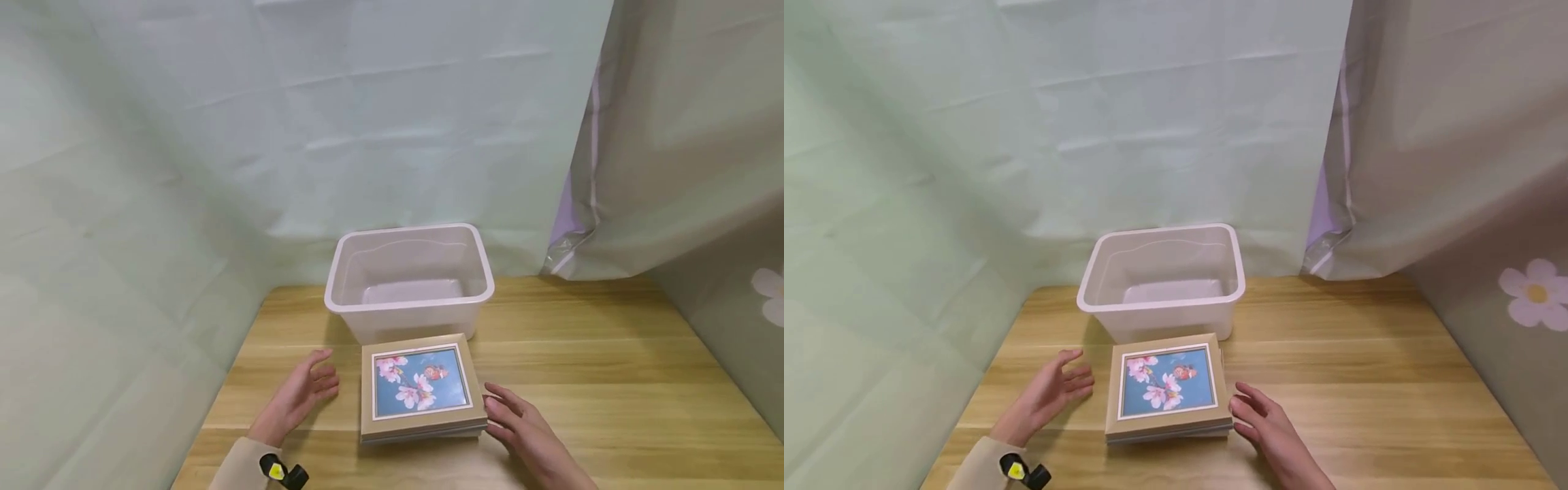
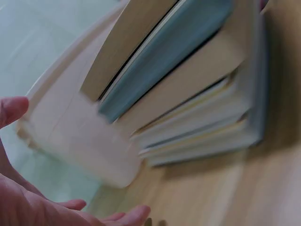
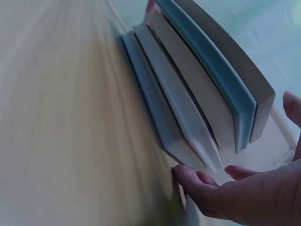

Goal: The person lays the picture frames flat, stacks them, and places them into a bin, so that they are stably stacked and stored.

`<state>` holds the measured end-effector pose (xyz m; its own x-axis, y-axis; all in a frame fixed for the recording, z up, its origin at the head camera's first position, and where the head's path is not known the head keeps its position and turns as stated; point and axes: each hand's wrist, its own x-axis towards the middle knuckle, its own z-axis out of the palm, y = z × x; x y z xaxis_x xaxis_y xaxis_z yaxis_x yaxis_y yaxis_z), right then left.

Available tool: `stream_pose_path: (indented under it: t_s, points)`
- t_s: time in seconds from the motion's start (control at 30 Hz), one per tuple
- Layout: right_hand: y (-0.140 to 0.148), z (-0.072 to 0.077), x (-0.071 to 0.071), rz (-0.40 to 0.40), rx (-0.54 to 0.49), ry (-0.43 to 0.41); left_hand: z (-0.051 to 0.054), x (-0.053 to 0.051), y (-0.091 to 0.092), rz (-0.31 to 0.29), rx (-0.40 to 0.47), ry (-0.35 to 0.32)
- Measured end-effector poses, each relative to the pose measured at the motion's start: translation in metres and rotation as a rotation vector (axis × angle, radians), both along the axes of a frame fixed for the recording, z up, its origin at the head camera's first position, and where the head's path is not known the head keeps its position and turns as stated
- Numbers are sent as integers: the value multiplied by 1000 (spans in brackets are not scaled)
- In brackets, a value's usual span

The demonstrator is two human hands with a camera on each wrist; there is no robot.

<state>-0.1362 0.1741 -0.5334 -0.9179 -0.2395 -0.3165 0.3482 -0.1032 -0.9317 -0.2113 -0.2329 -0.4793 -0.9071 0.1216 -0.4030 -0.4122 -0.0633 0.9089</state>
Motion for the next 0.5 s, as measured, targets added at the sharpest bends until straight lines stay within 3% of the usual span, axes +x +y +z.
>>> stream_pose_path:
  t_s: [0.13,0.33,0.5]
  points:
    - [8,7,-13,47,17,10,-6,15,15,-54,0,-10]
    - [13,8,-35,165,-29,16,-10,23,33,-173,12,-12]
    - [14,6,-43,275,-52,43,-12,30,42,-187,-13,-12]
